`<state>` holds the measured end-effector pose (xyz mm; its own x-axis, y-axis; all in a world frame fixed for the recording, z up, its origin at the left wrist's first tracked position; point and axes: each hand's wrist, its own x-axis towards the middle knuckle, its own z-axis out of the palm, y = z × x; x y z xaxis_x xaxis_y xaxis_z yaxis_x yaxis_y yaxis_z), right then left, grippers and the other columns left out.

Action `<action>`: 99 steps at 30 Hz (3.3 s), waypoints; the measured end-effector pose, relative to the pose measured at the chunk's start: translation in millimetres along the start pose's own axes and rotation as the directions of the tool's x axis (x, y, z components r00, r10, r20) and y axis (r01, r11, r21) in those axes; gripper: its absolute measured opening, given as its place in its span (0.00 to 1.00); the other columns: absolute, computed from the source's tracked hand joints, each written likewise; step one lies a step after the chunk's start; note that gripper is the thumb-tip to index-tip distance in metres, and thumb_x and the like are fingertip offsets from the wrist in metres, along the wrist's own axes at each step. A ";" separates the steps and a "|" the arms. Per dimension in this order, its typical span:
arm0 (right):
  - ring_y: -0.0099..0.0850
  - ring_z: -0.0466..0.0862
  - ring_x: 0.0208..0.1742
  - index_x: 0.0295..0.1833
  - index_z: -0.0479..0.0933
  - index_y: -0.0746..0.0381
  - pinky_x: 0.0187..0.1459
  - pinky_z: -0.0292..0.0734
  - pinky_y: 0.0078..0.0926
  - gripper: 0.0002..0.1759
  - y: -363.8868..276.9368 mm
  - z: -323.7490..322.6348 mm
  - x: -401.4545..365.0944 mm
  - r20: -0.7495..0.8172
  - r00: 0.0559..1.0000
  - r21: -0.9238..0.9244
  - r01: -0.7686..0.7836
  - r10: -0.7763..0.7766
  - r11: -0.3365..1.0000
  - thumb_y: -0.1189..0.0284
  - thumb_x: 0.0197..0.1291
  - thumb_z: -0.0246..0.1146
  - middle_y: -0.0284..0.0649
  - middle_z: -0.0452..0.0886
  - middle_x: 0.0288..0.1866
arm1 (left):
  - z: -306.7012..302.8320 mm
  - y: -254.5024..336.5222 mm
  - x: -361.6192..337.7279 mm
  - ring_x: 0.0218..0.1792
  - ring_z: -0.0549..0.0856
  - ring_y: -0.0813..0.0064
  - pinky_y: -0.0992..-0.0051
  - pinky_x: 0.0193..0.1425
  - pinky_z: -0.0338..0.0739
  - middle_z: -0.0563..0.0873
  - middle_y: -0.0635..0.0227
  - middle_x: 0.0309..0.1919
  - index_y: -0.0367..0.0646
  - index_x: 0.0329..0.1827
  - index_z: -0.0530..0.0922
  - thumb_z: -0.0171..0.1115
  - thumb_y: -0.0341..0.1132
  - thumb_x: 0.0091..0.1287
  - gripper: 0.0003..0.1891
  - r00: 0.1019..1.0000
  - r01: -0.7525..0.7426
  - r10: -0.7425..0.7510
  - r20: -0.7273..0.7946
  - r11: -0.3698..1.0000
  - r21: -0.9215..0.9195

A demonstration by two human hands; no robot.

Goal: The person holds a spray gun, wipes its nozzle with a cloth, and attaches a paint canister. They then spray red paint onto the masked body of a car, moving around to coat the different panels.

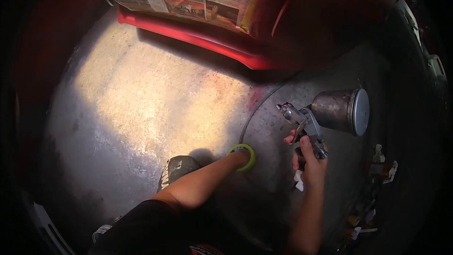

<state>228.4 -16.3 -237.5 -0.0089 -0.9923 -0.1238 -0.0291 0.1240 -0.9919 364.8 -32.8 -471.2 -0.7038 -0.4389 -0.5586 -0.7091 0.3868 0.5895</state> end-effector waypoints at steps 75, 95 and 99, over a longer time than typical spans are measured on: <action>0.18 0.70 0.16 0.45 0.80 0.64 0.15 0.61 0.17 0.20 -65.4 55.8 2.4 -0.207 0.978 -0.215 -0.049 0.004 0.975 0.55 0.69 0.64 0.37 0.83 0.34 | -44.6 -3.5 -58.2 0.63 0.80 0.50 0.56 0.67 0.73 0.82 0.49 0.61 0.40 0.56 0.85 0.78 0.55 0.51 0.34 0.980 0.196 -0.197 0.012 0.964 -0.178; 0.20 0.74 0.21 0.49 0.79 0.64 0.17 0.65 0.20 0.19 53.3 92.8 -23.6 -0.394 0.909 -0.345 -0.010 -0.135 0.939 0.57 0.72 0.61 0.39 0.83 0.38 | -103.5 -134.8 -178.5 0.25 0.81 0.67 0.65 0.38 0.76 0.82 0.62 0.20 0.40 0.25 0.76 0.69 0.44 0.65 0.19 -0.143 -0.537 -0.928 -0.343 0.364 -0.761; 0.18 0.72 0.21 0.50 0.79 0.66 0.18 0.64 0.19 0.20 82.3 131.0 -29.4 -0.207 0.963 -0.289 0.109 -0.173 0.951 0.57 0.73 0.61 0.38 0.83 0.38 | -94.7 -168.6 -193.7 0.34 0.82 0.58 0.61 0.46 0.76 0.84 0.56 0.31 0.37 0.26 0.77 0.68 0.43 0.66 0.18 -0.233 -0.786 -0.961 -0.150 0.276 -0.553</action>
<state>357.1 22.4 -319.4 -0.2103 -0.9759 0.0584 -0.3170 0.0116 -0.9483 624.8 -89.8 -407.1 0.8515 -0.3911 -0.3492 0.3807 0.0033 0.9247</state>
